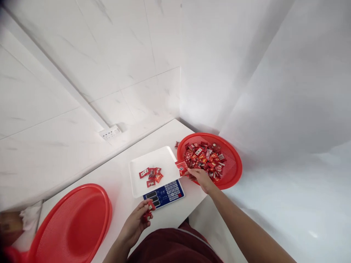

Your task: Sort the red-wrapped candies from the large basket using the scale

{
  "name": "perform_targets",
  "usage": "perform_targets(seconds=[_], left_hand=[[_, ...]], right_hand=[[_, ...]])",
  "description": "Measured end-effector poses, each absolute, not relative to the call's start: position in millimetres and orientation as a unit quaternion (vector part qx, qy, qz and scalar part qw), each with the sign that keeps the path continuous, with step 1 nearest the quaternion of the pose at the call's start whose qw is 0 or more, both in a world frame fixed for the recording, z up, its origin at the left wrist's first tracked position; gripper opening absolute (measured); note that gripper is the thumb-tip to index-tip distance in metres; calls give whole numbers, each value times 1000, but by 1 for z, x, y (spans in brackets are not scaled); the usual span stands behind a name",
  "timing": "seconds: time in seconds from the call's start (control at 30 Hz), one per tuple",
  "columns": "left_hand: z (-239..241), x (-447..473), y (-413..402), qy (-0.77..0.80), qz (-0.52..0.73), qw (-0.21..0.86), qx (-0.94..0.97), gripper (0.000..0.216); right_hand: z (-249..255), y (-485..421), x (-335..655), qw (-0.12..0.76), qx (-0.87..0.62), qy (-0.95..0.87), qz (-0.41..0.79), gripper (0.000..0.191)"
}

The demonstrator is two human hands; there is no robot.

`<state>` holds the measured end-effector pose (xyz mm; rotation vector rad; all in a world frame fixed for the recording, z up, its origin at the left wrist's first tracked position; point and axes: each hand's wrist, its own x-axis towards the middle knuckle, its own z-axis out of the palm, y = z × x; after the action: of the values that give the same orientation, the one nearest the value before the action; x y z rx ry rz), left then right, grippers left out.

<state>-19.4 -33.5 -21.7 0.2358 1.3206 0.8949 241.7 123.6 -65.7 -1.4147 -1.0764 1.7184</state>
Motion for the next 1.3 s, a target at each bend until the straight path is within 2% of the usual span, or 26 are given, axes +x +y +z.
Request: perform_targets(seconds=[0.13,0.37,0.57,0.7,0.9,1.0,1.1,1.3], left_hand=[[-16,-14,-32,584,393,692,159,32],[-18,-9,-37,618,336,642,306,46],[-34,-13,-46,639,340,612,318,44],[-39,-17,-49,639,339,622,298,46],[-46,-27,-57,653,416,615,151,42],[-46,-32,-61,646,435,620,98,38],[-44,-36,-65,643,450,615,74,33],[-44,-43,-71,648,456,609,38,39]], right_hand=[[-49,93,202,268,-472,-467,698,47],[-38,45,154,121,-372,-634,667,46],[-49,15,141,125,-387,-535,741,40],[-55,9,136,150,-383,-441,798,46],[-51,45,114,210,-429,-457,751,42],[-48,63,103,222,-422,-483,735,47],[-53,67,103,204,-462,-536,676,55],[-77,43,142,89,-472,-551,683,29]])
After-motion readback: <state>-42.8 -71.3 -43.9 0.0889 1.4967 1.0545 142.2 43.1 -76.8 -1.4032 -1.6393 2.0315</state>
